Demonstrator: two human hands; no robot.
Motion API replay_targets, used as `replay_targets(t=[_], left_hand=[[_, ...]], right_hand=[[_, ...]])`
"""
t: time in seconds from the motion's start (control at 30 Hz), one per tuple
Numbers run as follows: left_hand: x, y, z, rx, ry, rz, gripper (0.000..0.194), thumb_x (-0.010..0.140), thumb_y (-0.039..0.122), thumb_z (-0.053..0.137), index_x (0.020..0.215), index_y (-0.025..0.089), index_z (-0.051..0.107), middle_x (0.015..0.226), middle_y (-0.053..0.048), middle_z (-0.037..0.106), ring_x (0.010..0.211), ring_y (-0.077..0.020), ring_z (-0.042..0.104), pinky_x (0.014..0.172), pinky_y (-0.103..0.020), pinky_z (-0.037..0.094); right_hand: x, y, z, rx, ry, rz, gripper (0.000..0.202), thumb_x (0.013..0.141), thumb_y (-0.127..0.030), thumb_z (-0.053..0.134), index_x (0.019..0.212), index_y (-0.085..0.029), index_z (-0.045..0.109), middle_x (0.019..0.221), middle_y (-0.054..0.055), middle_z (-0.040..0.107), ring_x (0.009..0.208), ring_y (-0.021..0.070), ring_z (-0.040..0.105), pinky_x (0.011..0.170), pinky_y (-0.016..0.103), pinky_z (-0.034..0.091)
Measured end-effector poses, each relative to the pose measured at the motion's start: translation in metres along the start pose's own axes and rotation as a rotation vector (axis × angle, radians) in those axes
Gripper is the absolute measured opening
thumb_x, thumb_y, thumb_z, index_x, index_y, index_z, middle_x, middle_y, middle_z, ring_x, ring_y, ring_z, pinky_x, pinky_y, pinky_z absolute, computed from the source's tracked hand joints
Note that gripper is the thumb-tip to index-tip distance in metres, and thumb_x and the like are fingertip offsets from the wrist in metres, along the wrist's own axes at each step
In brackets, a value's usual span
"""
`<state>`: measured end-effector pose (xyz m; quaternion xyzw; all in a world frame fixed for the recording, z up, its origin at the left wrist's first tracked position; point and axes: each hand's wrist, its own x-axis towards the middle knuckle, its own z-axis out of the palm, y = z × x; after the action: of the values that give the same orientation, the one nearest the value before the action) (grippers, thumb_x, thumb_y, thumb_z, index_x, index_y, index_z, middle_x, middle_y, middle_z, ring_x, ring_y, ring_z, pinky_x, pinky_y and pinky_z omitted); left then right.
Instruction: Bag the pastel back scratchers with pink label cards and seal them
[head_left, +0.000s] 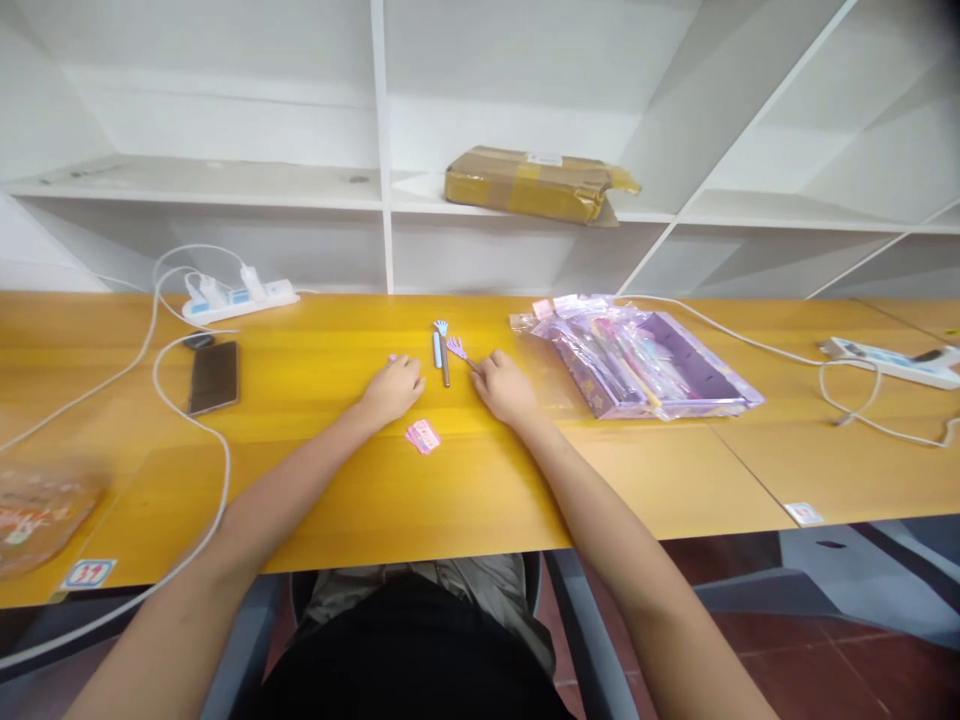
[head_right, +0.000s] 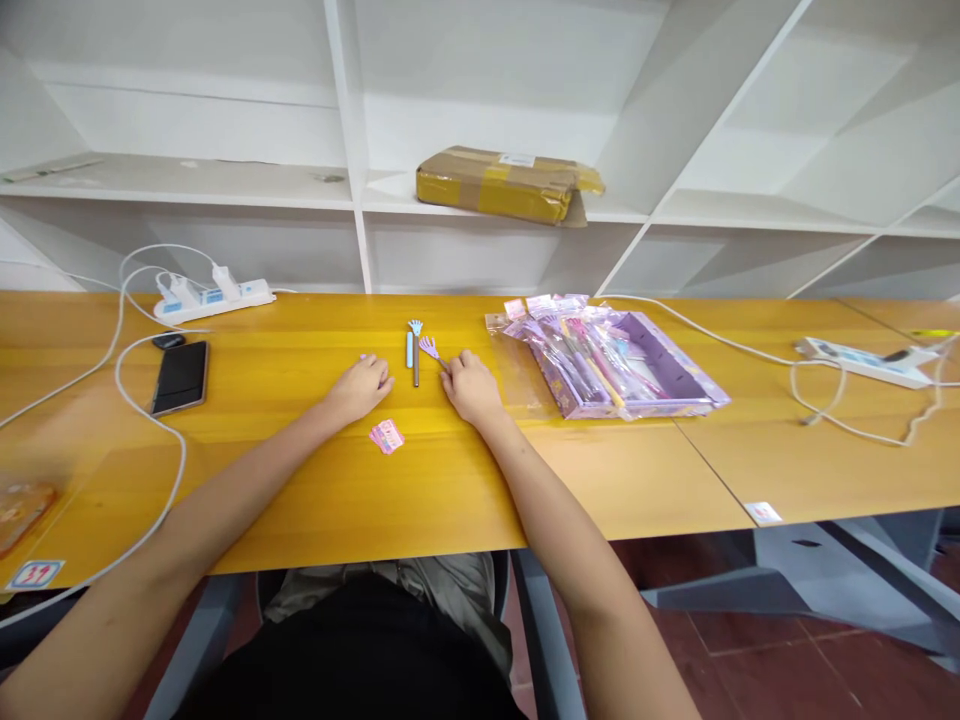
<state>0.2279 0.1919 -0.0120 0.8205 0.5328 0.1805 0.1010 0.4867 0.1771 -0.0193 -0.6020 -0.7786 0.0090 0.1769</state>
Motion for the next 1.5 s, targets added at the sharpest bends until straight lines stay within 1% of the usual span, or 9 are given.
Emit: replay_targets(t=[0.13, 0.27, 0.37, 0.5, 0.6, 0.73, 0.9, 1.2, 1.5], left_hand=[[-0.021, -0.007, -0.008, -0.004, 0.036, -0.043, 0.020, 0.092, 0.012, 0.058, 0.110, 0.018, 0.062, 0.115, -0.014, 0.059, 0.093, -0.0261, 0.060, 0.093, -0.042, 0.052], [-0.044, -0.014, -0.022, -0.056, 0.032, -0.092, 0.042, 0.084, 0.009, 0.063, 0.124, 0.017, 0.058, 0.116, -0.014, 0.062, 0.098, -0.0270, 0.064, 0.092, -0.040, 0.053], [-0.066, -0.016, -0.035, -0.123, -0.082, -0.188, 0.041, 0.093, 0.017, 0.057, 0.135, 0.016, 0.057, 0.105, -0.013, 0.069, 0.092, -0.0290, 0.068, 0.084, -0.039, 0.052], [-0.093, -0.017, -0.048, -0.252, -0.117, -0.126, 0.035, 0.109, 0.036, 0.041, 0.133, 0.023, 0.063, 0.108, -0.011, 0.075, 0.090, -0.0294, 0.070, 0.085, -0.039, 0.051], [-0.103, -0.018, -0.054, -0.315, -0.133, -0.014, 0.044, 0.113, 0.052, 0.034, 0.131, 0.027, 0.067, 0.113, -0.009, 0.077, 0.102, -0.0300, 0.072, 0.094, -0.039, 0.051], [-0.106, -0.018, -0.058, -0.385, -0.173, 0.061, 0.048, 0.113, 0.055, 0.034, 0.133, 0.030, 0.070, 0.122, -0.008, 0.078, 0.115, -0.0305, 0.072, 0.102, -0.039, 0.050], [-0.106, -0.019, -0.054, -0.439, -0.119, 0.077, 0.043, 0.111, 0.049, 0.043, 0.137, 0.029, 0.071, 0.135, -0.009, 0.076, 0.124, -0.0319, 0.069, 0.109, -0.041, 0.049], [-0.109, -0.014, -0.055, -0.415, -0.129, 0.082, 0.042, 0.112, 0.046, 0.042, 0.138, 0.028, 0.071, 0.133, -0.010, 0.076, 0.122, -0.0308, 0.070, 0.107, -0.040, 0.049], [-0.110, -0.016, -0.056, -0.415, -0.127, 0.061, 0.036, 0.110, 0.047, 0.047, 0.126, 0.028, 0.073, 0.115, -0.009, 0.077, 0.104, -0.0300, 0.070, 0.093, -0.038, 0.050]], right_hand=[[0.001, 0.000, 0.001, 0.095, -0.025, 0.173, 0.034, 0.105, -0.028, 0.056, 0.134, -0.011, 0.062, 0.133, 0.025, 0.067, 0.116, 0.0335, 0.066, 0.099, 0.040, 0.051], [0.003, 0.003, -0.004, 0.229, -0.026, 0.269, 0.025, 0.094, -0.015, 0.061, 0.116, -0.012, 0.069, 0.114, 0.022, 0.075, 0.102, 0.0318, 0.072, 0.093, 0.038, 0.052], [0.001, 0.008, -0.013, 0.310, 0.015, 0.299, 0.017, 0.094, -0.018, 0.057, 0.104, -0.014, 0.070, 0.094, 0.014, 0.076, 0.089, 0.0267, 0.072, 0.084, 0.034, 0.052], [-0.004, 0.009, -0.023, 0.761, 0.130, 0.343, 0.023, 0.101, -0.033, 0.047, 0.101, -0.021, 0.066, 0.080, 0.002, 0.068, 0.058, 0.0149, 0.057, 0.055, 0.026, 0.045], [-0.009, 0.002, -0.028, 1.309, 0.168, 0.334, 0.035, 0.094, -0.056, 0.066, 0.084, -0.023, 0.062, 0.071, -0.002, 0.061, 0.046, 0.0095, 0.043, 0.040, 0.023, 0.035], [-0.017, -0.013, -0.034, 1.562, 0.034, 0.198, 0.055, 0.082, -0.073, 0.081, 0.077, -0.022, 0.062, 0.073, -0.001, 0.059, 0.050, 0.0102, 0.052, 0.043, 0.024, 0.049], [-0.022, -0.023, -0.035, 1.686, -0.065, 0.183, 0.048, 0.084, -0.068, 0.080, 0.079, -0.023, 0.066, 0.067, -0.003, 0.051, 0.054, 0.0123, 0.057, 0.050, 0.026, 0.058], [-0.020, -0.021, -0.034, 1.698, 0.003, 0.238, 0.043, 0.093, -0.067, 0.067, 0.087, -0.024, 0.068, 0.078, 0.002, 0.068, 0.061, 0.0150, 0.063, 0.061, 0.029, 0.062], [-0.018, -0.019, -0.028, 1.765, 0.138, 0.256, 0.033, 0.093, -0.057, 0.073, 0.088, -0.026, 0.062, 0.088, 0.000, 0.073, 0.065, 0.0138, 0.066, 0.059, 0.026, 0.060]])
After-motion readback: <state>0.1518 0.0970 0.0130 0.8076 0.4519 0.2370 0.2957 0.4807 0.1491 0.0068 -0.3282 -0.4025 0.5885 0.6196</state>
